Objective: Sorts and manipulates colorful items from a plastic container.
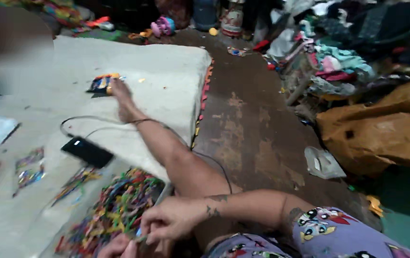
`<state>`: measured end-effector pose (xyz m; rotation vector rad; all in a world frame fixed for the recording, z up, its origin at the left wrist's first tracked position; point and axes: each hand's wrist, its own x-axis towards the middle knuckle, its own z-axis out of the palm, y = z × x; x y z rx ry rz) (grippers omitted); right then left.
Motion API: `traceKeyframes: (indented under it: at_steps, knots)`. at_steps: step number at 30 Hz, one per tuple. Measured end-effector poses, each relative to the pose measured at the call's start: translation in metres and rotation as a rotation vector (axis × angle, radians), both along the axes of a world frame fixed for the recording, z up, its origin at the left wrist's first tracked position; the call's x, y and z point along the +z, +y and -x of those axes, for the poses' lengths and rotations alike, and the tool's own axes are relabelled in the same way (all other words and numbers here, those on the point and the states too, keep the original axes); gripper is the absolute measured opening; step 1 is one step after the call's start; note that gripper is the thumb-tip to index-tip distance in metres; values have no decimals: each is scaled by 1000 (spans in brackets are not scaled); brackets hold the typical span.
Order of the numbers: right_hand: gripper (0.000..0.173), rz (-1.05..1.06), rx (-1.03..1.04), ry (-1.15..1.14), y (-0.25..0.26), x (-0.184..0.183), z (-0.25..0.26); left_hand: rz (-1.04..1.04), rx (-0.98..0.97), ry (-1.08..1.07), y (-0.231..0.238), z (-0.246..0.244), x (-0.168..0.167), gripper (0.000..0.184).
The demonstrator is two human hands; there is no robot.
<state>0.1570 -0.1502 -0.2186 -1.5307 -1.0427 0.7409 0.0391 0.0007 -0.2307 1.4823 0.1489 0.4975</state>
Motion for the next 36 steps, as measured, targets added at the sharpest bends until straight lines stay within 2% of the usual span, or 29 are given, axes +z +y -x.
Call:
traceKeyframes:
  at_steps: [2,4,10,23,26,30,33,36]
  knots:
    - [19,-7,-48,-146,4,0,2,-37,88,24,-1,4,-4,20]
    - [17,-19,-78,-218,8,0,1,60,181,46,-5,4,-1,15]
    - [21,53,3,-84,20,-4,1,310,176,27,2,14,-5,16]
    - [23,150,113,63,36,9,4,387,151,-27,10,24,-7,18]
    - [23,116,103,4,36,4,4,367,168,-47,11,22,-8,22]
    - [20,66,29,-104,35,-3,4,211,179,-74,11,21,-13,24]
    - [15,64,-2,-103,37,-4,4,74,201,-54,10,20,-12,17]
    - [9,78,-2,-71,39,-3,3,22,175,-25,9,19,-10,11]
